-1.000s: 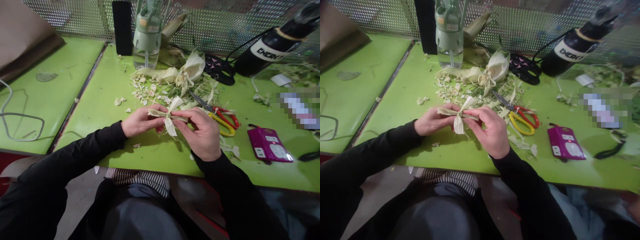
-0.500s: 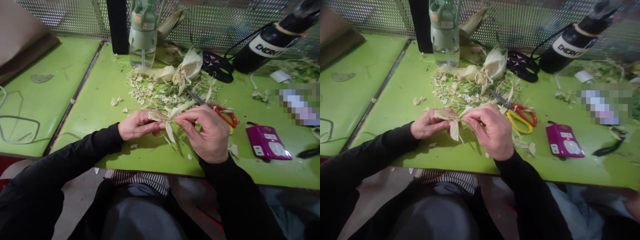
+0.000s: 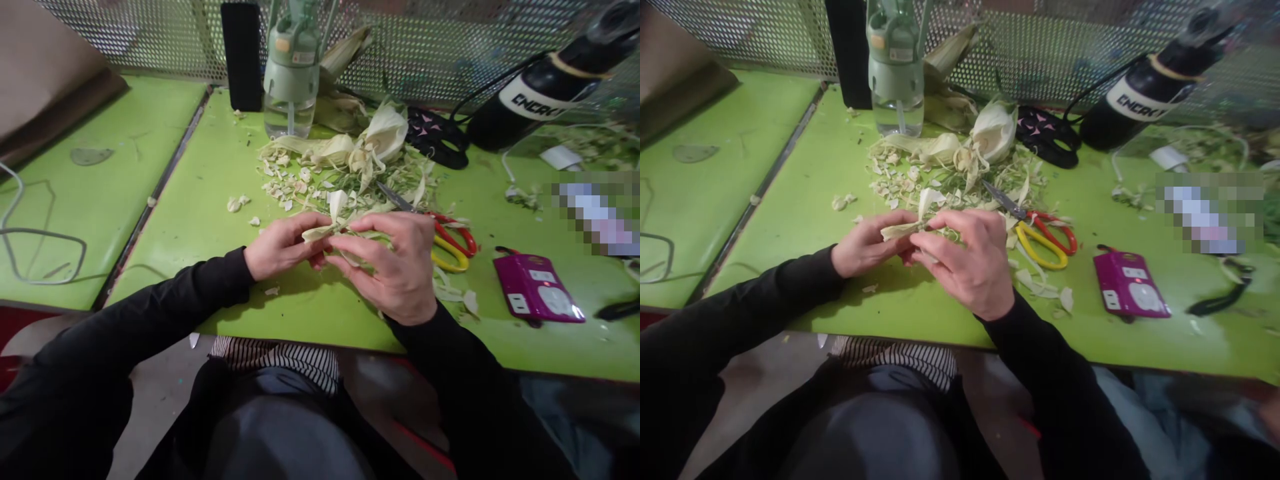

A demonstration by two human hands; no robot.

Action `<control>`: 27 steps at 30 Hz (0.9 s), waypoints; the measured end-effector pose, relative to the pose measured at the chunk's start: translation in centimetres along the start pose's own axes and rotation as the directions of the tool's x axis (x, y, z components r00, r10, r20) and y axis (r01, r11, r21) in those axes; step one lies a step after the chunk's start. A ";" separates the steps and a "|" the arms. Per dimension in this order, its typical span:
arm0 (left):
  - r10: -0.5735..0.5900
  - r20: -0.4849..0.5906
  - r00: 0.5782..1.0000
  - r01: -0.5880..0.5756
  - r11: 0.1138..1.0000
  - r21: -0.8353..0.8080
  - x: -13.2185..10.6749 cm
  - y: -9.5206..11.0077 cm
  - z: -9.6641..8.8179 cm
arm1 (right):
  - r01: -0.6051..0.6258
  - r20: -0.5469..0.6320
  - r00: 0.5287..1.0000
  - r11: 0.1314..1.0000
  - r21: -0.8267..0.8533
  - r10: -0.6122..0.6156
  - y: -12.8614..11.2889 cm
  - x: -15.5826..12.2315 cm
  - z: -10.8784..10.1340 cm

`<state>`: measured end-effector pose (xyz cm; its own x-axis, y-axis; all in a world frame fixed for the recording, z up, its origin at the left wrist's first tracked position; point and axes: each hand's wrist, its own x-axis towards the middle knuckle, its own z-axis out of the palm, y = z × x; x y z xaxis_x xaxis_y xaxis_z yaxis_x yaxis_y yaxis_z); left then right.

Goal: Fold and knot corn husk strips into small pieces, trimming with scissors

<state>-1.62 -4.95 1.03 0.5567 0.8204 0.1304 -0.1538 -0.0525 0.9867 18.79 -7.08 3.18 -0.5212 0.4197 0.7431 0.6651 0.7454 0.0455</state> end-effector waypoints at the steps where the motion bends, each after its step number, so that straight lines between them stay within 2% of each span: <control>1: 0.012 -0.004 1.000 -0.012 1.000 0.023 0.0 0.0 0.0 | 0.003 -0.020 1.000 1.000 -0.002 -0.003 -0.1 0.0 0.0; 5: 0.016 -0.009 1.000 -0.015 0.990 0.139 0.0 0.2 -0.2 | -0.011 -0.033 0.999 1.000 0.023 0.012 0.1 0.0 -0.1; 8: 0.059 0.000 0.998 -0.058 0.982 0.178 0.0 0.1 -0.3 | -0.025 -0.019 0.999 0.999 0.044 0.026 0.2 0.0 -0.2; 11: 0.058 0.006 0.998 -0.059 0.991 0.118 0.2 -0.2 -0.3 | -0.060 -0.028 0.998 0.991 0.117 0.063 0.0 0.0 -0.1; 14: 0.050 0.009 0.999 -0.050 0.999 -0.010 0.3 -0.6 -0.3 | -0.154 -0.001 0.988 0.967 0.203 0.157 -0.3 0.1 0.0; 17: 0.078 -0.008 0.997 -0.079 0.993 -0.089 0.4 -1.0 -0.4 | -0.241 -0.023 0.968 0.949 0.203 0.250 -0.4 0.1 -0.1; 20: 0.098 -0.025 0.995 -0.100 0.990 -0.103 0.3 -1.3 -0.5 | -0.221 -0.048 0.971 0.959 0.176 0.233 -0.3 0.1 -0.1; 24: 0.074 -0.029 0.997 -0.077 0.990 -0.119 0.3 -1.3 -0.6 | -0.245 0.009 0.969 0.956 0.164 0.247 -0.1 0.0 0.1; 27: 0.067 -0.043 0.997 -0.070 0.995 -0.068 0.3 -1.4 -0.7 | -0.232 0.052 0.972 0.961 0.149 0.227 -0.2 0.0 0.3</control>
<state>-1.76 -4.20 -0.36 0.5092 0.8389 0.1922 -0.2476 -0.0711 0.9662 18.53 -7.08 2.99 -0.3833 0.6042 0.6986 0.6809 0.6959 -0.2283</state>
